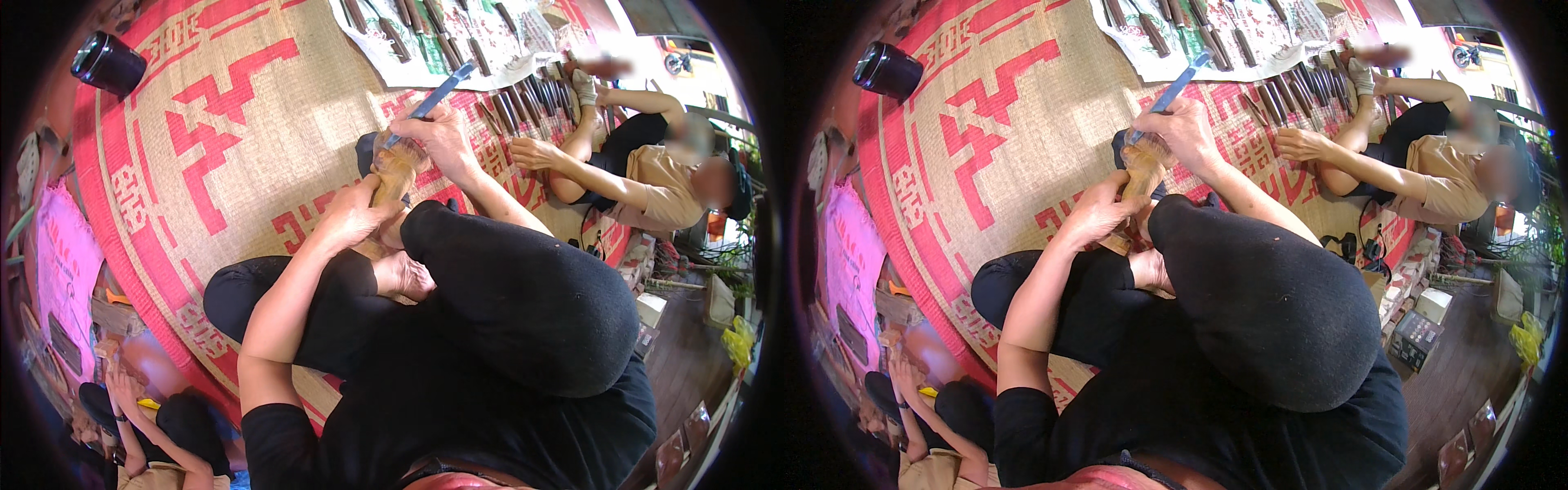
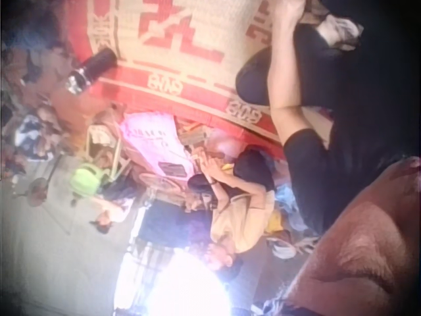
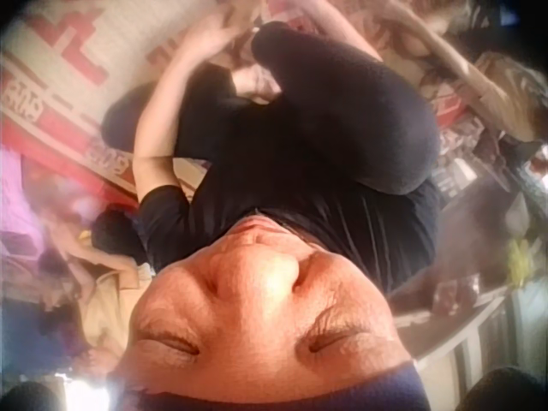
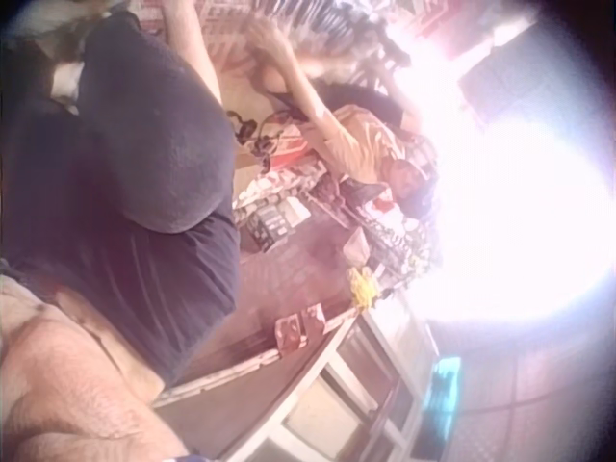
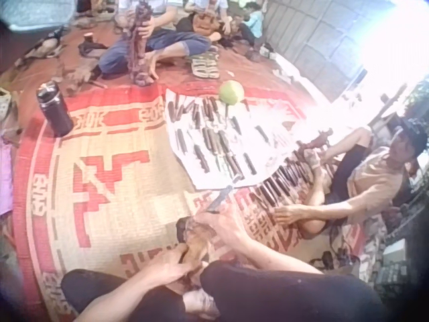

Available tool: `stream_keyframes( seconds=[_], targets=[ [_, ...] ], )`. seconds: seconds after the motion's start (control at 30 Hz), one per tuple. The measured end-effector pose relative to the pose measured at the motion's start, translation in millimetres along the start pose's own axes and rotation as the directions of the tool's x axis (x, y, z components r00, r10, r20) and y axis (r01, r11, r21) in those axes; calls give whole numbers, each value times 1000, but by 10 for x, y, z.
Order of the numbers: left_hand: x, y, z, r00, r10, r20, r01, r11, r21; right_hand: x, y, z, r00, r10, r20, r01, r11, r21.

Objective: The person sits on a mat and carves a small piece of wood using a knife. They hold the wood in their left hand and use the knife in their right hand to shape the object. The person occasionally rotates the wood to access different sides while working.

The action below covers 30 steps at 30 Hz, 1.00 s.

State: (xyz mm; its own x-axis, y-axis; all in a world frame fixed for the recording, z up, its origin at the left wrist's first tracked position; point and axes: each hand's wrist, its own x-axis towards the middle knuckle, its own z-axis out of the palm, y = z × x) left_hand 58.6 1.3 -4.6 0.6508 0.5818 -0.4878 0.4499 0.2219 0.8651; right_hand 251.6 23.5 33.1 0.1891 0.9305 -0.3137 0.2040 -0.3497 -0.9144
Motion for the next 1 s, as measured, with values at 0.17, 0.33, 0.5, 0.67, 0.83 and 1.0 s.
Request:
stream_keyframes(
  seconds=[0.17,0.33,0.5,0.67,0.83,1.0],
  targets=[
    [-26,33,-21,1000,-18,21,18,999,-34,-10,-13,20,992,-74,105,70,997,41],
    [-7,11,-19,999,-27,22,27,1000,-3,-38,-93,36,995,-58,79,62,997,-54],
    [-25,39,-47,1000,-1,13,1,1000,1,-20,-58,-60,1000,-16,-22,19,990,142],
    [-29,34,-65,1000,-11,28,12,998,-66,-2,-82,-237,997,-40,-61,50,983,175],
    [-40,72,-87,1000,-5,25,7,997,-79,-26,-61,-288,997,-77,-15,79,986,148],
    [-5,31,-82,999,-12,38,14,998,-66,-93,-102,-203,993,-96,65,86,987,138]
  ],
)
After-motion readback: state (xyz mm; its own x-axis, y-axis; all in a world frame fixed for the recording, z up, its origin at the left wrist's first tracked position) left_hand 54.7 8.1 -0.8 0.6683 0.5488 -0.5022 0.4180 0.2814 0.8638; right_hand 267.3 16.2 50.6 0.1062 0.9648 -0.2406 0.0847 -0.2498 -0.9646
